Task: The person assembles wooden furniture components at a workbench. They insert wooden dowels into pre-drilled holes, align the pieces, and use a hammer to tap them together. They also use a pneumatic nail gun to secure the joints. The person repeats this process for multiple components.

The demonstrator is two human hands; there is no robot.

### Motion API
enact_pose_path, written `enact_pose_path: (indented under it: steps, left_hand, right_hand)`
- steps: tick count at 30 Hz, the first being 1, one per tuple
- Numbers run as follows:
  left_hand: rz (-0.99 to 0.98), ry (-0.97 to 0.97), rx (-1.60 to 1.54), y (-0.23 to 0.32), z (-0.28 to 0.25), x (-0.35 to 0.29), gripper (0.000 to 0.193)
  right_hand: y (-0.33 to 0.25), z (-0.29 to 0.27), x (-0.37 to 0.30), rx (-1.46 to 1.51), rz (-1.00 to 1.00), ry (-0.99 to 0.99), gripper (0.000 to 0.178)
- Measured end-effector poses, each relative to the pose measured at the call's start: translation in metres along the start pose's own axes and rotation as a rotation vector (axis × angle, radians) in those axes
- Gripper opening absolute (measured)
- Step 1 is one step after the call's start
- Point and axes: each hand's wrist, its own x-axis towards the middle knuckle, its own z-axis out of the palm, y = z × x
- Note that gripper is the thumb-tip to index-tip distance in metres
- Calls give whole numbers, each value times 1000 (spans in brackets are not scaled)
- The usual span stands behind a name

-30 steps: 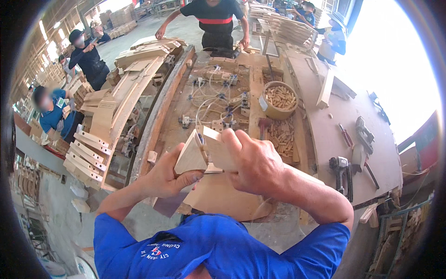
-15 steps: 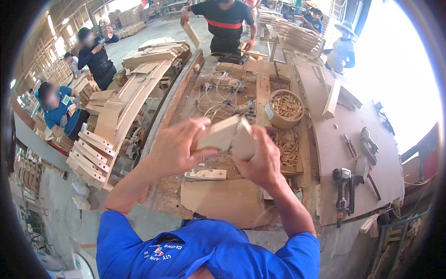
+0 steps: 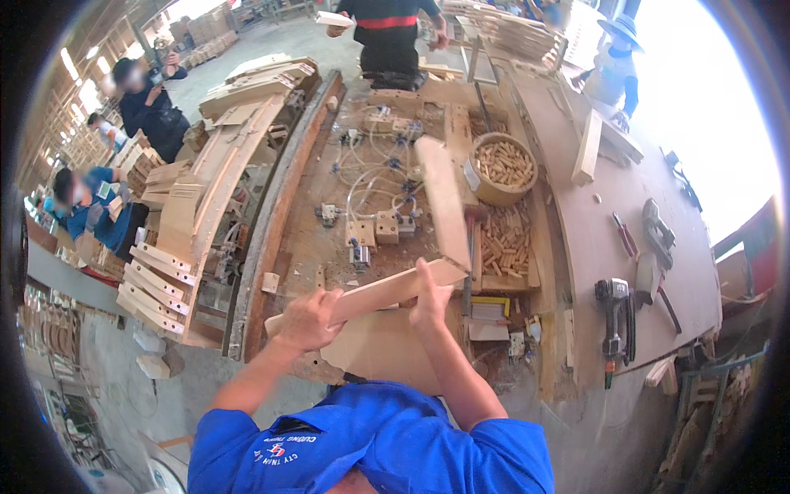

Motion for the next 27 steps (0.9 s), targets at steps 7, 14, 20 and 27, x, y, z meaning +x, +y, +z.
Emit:
enact_pose_path:
  steps: [7,14,20,27]
  left_hand:
    - [72,-226,9,-62,-1,14,60]
    - [137,-323,-133,-82,18,70,59]
    - [231,-283,-255,-112,35,96,53]
    - [258,-283,-221,-128,65,103,55]
  right_hand:
    - [15,-73,-41,-432,369,-156,46]
    - [21,-112,-44,-556,274,-243,39]
    - [13,-103,-33,-829,74,-229,37]
    - [0,-93,-23,-1059,-25,-250,41]
